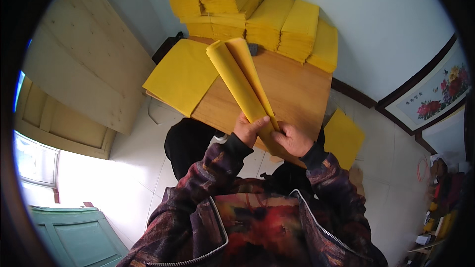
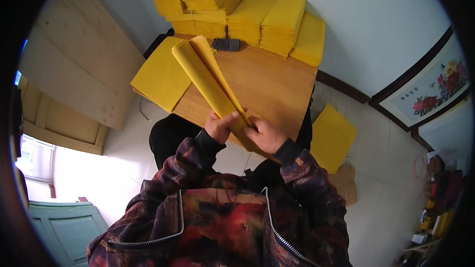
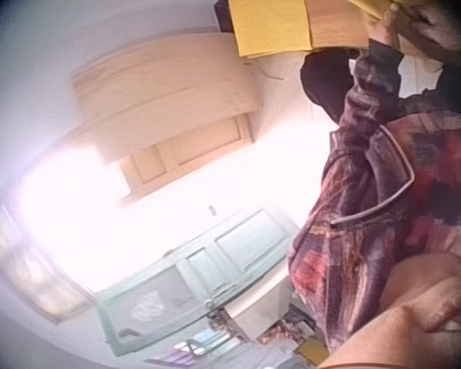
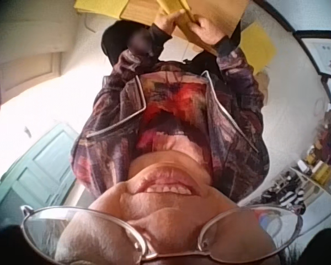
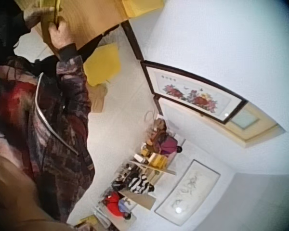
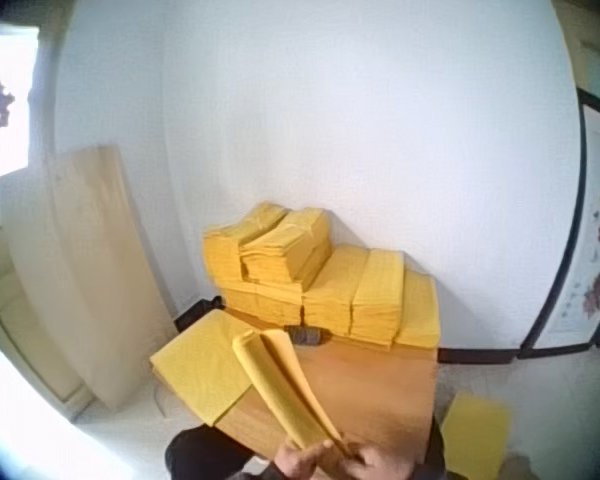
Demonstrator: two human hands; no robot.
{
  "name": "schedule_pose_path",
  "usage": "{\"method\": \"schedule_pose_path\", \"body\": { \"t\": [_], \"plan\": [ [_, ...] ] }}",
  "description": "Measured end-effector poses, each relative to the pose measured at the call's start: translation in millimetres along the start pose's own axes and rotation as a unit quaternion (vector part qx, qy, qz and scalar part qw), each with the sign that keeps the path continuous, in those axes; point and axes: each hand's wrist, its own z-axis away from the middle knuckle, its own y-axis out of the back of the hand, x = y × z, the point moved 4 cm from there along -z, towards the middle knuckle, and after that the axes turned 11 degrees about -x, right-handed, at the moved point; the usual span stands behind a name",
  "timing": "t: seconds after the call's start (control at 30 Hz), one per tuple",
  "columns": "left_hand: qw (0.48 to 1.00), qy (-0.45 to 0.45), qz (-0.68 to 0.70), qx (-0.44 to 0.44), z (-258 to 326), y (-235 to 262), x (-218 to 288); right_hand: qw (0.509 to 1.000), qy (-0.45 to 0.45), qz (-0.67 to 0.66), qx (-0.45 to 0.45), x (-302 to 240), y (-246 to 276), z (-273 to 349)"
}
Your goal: The person folds yellow paper sheets on a wooden table. They fold each sheet in half, then fold again to create a smaller rectangle, and place the folded sheets into a growing stack. The person repeats this process for multiple sheets.
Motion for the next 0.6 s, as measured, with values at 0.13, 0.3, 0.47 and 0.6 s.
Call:
{"method": "schedule_pose_path", "body": {
  "t": [0.13, 0.3, 0.47, 0.6],
  "plan": [
    [0.994, -0.015, -0.103, -0.036, -4, -11, 17, 0.991, 0.026, -0.127, 0.016, -12, 5, -5],
    [0.981, -0.031, -0.189, -0.026, -6, -16, 29, 0.988, 0.010, -0.116, 0.098, -28, 23, 3],
    [0.970, -0.027, -0.239, -0.021, -6, -7, 31, 0.950, 0.171, 0.108, 0.240, -104, 67, 24],
    [0.959, 0.002, -0.283, -0.018, -10, -6, 26, 0.855, 0.293, 0.310, 0.293, -190, 92, 42]
  ]
}}
